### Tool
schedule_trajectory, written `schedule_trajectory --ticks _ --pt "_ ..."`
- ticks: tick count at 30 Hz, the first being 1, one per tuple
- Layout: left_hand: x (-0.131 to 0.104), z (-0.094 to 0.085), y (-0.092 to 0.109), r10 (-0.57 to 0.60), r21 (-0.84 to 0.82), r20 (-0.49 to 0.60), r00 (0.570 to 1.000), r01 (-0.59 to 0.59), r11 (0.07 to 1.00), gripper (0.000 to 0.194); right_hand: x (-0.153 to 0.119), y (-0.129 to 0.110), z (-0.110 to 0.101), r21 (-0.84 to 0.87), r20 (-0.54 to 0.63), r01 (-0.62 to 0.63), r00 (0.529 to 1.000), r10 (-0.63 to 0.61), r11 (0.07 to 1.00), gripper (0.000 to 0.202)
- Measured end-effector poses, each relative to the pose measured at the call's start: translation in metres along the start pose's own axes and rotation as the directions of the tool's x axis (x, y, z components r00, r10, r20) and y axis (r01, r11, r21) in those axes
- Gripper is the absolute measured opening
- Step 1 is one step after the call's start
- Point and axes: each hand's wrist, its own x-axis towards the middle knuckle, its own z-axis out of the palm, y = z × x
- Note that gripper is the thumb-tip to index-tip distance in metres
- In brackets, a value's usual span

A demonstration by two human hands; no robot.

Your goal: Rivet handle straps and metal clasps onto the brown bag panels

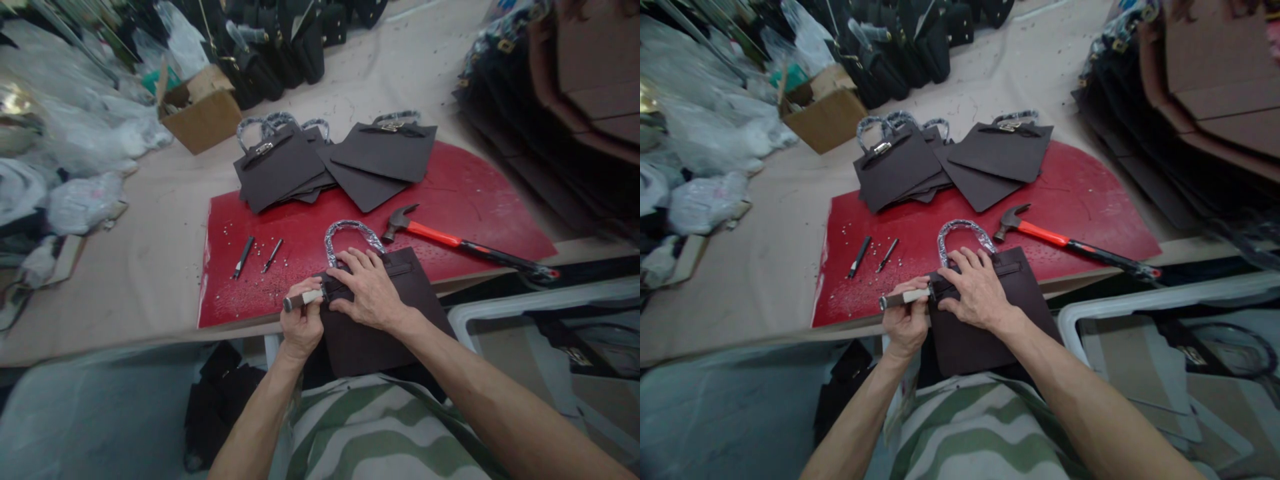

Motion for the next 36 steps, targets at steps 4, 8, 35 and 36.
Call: schedule_trajectory --ticks 4,8,35,36 --pt "-0.003 0.004 0.002 -0.003 0.039 -0.03 1.0 0.004 0.999 0.008 0.0 0.001 0.0 0.007 0.001 -0.002 1.0 0.002 1.0 0.064" --pt "-0.009 0.006 0.004 -0.049 0.068 -0.075 0.996 0.054 0.996 0.011 0.0 0.002 0.0 0.027 0.001 -0.005 1.0 0.005 1.0 0.073" --pt "0.013 0.004 -0.001 0.059 0.034 0.122 0.991 -0.064 0.997 0.017 -0.003 0.005 0.006 0.103 -0.045 -0.027 0.999 0.031 0.994 0.098" --pt "0.014 0.004 -0.001 0.061 0.031 0.134 0.989 -0.065 0.997 0.017 -0.003 0.005 0.006 0.102 -0.045 -0.03 0.998 0.035 0.994 0.097"
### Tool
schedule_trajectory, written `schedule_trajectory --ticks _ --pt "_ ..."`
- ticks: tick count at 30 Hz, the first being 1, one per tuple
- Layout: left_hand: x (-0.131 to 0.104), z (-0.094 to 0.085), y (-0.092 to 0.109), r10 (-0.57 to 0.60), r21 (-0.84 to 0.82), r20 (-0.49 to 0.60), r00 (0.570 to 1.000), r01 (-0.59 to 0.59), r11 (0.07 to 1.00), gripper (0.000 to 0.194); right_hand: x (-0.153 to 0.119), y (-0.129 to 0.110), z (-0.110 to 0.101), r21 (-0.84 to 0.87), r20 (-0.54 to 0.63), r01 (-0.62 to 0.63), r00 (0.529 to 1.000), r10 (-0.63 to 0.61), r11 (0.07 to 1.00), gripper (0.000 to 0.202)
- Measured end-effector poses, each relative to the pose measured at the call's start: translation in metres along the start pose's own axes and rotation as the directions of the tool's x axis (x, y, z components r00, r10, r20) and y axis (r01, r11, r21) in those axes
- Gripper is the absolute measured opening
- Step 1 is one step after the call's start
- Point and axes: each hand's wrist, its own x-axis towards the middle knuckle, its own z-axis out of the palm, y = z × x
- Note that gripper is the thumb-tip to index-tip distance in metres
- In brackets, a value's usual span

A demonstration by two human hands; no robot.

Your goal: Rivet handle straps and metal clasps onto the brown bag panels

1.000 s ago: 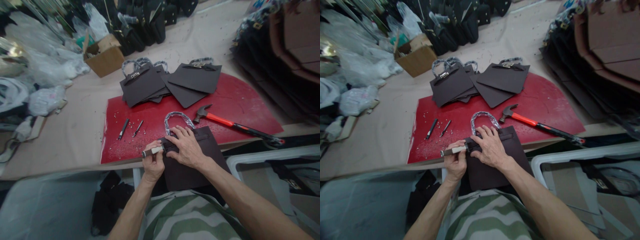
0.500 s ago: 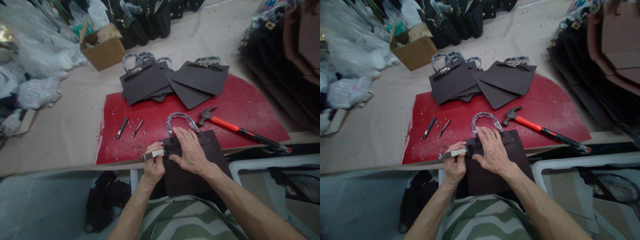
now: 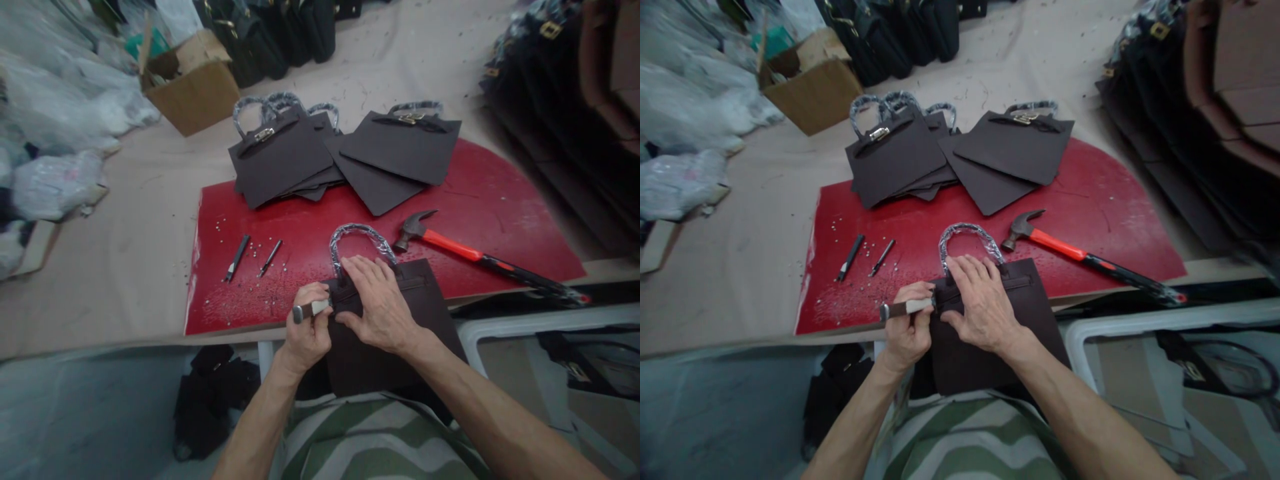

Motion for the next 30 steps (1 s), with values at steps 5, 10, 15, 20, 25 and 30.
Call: schedule_trajectory --ticks 5,10,15,20,25,30 --pt "0.002 -0.001 0.004 -0.048 0.049 0.027 0.998 0.047 0.998 0.015 0.001 -0.001 -0.001 0.007 -0.007 -0.005 1.0 0.005 1.0 0.095" --pt "0.006 -0.002 0.008 -0.042 0.065 0.064 0.997 0.037 0.997 0.014 -0.002 0.001 -0.001 0.081 -0.05 0.025 0.999 -0.021 0.996 0.09" --pt "0.008 -0.004 0.008 -0.066 0.056 0.108 0.992 0.06 0.997 0.015 -0.009 0.014 -0.031 0.236 -0.273 0.039 0.962 0.028 0.971 0.062" --pt "0.007 -0.006 0.003 -0.07 0.043 0.166 0.984 0.064 0.997 0.011 -0.031 0.073 -0.09 -0.053 -0.425 -0.261 0.88 0.215 0.964 0.045" --pt "0.005 -0.006 -0.001 -0.067 0.055 0.162 0.984 0.059 0.997 0.01 -0.067 0.139 -0.12 -0.286 -0.232 -0.527 0.849 0.476 0.8 0.039" --pt "0.006 -0.006 -0.001 -0.066 0.083 0.175 0.982 0.052 0.995 0.012 -0.072 0.149 -0.123 -0.352 -0.123 -0.503 0.861 0.493 0.79 0.024"
